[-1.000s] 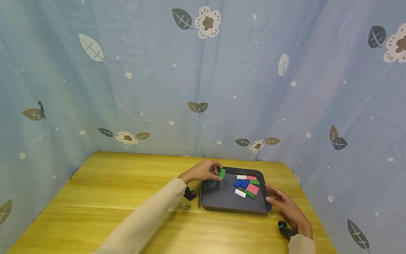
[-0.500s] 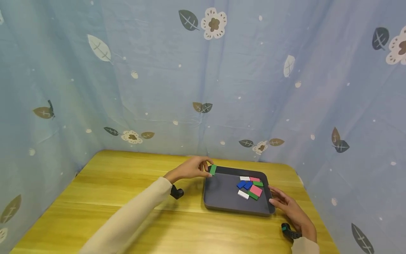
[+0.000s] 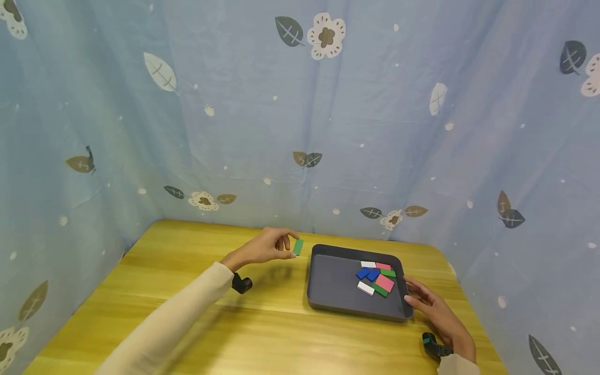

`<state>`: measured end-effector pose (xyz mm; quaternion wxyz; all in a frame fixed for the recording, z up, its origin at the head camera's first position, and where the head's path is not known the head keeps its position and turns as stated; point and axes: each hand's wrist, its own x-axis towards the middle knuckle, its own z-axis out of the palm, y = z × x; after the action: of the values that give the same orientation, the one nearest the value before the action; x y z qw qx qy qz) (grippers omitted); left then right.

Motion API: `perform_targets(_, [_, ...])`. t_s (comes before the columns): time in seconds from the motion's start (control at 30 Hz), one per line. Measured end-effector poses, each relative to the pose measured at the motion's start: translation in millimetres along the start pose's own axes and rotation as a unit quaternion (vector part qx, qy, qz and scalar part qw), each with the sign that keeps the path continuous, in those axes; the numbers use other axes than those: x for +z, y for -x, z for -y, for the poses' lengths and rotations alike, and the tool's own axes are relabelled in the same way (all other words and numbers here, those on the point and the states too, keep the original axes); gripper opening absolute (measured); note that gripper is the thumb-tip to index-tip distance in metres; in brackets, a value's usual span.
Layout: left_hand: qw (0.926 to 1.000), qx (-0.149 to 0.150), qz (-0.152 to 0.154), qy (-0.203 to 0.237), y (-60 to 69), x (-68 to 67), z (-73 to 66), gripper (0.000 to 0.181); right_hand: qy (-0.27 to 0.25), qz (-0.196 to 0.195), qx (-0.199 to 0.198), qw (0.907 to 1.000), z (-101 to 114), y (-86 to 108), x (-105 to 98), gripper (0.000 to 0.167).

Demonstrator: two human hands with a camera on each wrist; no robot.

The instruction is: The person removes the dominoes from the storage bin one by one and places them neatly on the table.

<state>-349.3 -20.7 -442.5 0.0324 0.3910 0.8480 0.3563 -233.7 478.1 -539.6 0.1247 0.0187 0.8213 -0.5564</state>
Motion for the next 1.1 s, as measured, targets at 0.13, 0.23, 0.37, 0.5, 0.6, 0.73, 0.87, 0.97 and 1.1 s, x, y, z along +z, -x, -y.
perform_targets(0.13, [0.9998, 0.000, -0.009, -0.017, 11.1, -5.0, 8.2, 0.045, -0.005, -0.004, 0.009, 0.9999, 1, -2.0, 1, 0.072])
perform_targets(0.23, [0.9995, -0.003, -0.016, -0.025, 21.9, -9.2, 13.7, 0.045, -0.008, 0.000, 0.015, 0.9999, 1, -2.0, 3, 0.074])
perform_targets(0.37, [0.9989, -0.015, -0.028, -0.034, 37.0, -17.1, 19.9, 0.046, -0.010, 0.001, 0.017, 0.9998, 1, -2.1, 4, 0.073])
perform_targets(0.5, [0.9983, -0.025, -0.042, -0.031, 52.1, -26.1, 27.4, 0.046, -0.005, -0.001, 0.018, 0.9998, 2, -3.4, 2, 0.075])
perform_targets(0.6, [0.9978, -0.033, -0.051, -0.027, 64.9, -31.7, 34.5, 0.046, -0.006, -0.003, 0.022, 0.9997, 3, -4.9, 2, 0.077])
perform_targets(0.73, [0.9966, -0.046, -0.063, -0.027, 83.4, -38.7, 43.5, 0.046, -0.003, -0.004, 0.023, 0.9997, 3, -6.4, 2, 0.077])
perform_targets(0.87, [0.9950, -0.057, -0.076, -0.030, 101.1, -45.8, 50.4, 0.045, 0.003, -0.003, 0.018, 0.9998, 2, -5.6, 3, 0.076])
perform_targets(0.97, [0.9938, -0.065, -0.083, -0.035, 112.5, -51.0, 55.8, 0.045, 0.003, -0.003, 0.014, 0.9999, 1, -4.7, 3, 0.076])
perform_targets(1.1, [0.9924, -0.076, -0.089, -0.040, 126.3, -58.0, 64.4, 0.046, 0.003, -0.001, 0.010, 0.9999, 2, -4.1, 2, 0.075])
